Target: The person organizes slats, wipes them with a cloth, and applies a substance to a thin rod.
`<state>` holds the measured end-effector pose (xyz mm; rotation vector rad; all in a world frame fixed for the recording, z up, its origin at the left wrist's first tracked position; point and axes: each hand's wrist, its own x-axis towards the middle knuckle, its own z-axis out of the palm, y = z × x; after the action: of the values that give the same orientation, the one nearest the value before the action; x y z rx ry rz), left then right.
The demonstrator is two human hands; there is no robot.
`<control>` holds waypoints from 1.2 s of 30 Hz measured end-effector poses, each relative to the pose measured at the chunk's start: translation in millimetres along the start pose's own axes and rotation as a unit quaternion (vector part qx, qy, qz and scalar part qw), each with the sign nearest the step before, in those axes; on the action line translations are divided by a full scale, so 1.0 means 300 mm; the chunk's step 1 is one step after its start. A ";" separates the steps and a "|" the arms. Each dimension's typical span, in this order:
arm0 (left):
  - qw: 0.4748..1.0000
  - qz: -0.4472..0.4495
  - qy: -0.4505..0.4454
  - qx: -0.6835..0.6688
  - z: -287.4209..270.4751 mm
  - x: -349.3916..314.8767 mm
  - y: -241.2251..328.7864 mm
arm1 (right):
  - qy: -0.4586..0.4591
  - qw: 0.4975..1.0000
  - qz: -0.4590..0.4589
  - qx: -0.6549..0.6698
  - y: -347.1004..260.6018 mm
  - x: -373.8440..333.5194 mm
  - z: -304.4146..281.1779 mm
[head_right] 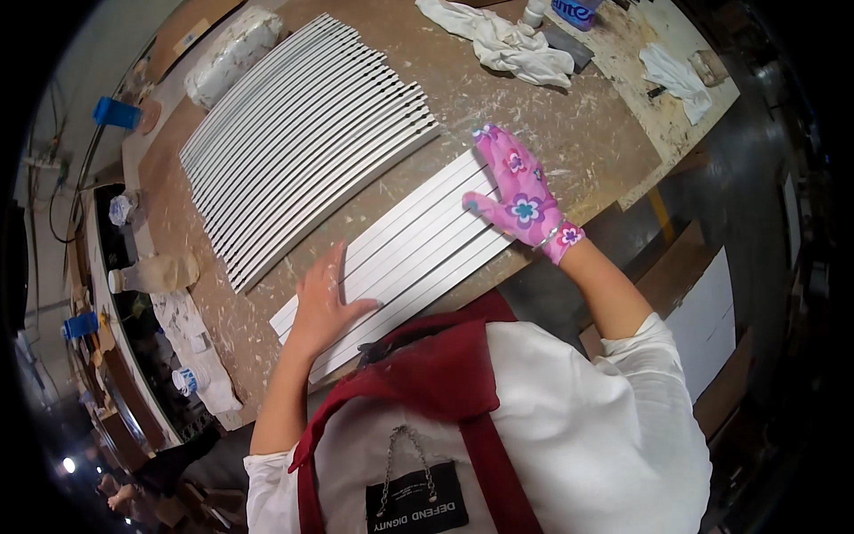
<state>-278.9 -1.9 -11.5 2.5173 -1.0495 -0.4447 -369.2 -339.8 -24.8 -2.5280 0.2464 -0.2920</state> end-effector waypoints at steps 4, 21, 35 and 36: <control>0.998 -0.041 -0.042 0.006 -0.025 0.041 0.004 | -0.037 0.987 -0.070 -0.143 -0.026 -0.030 0.000; 1.000 0.007 -0.014 -0.003 -0.020 0.048 -0.017 | -0.026 0.986 -0.066 -0.149 -0.049 -0.039 -0.001; 0.999 -0.010 -0.033 0.012 -0.030 0.064 -0.005 | -0.104 0.967 -0.133 -0.193 -0.051 0.032 -0.056; 0.999 0.005 -0.015 0.036 -0.029 0.061 -0.004 | -0.106 0.966 -0.136 -0.193 -0.054 0.048 -0.067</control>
<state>-262.1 -12.6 -6.9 2.5748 -1.1093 -0.4516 -358.9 -340.5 2.7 -2.9546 -0.1448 -0.0792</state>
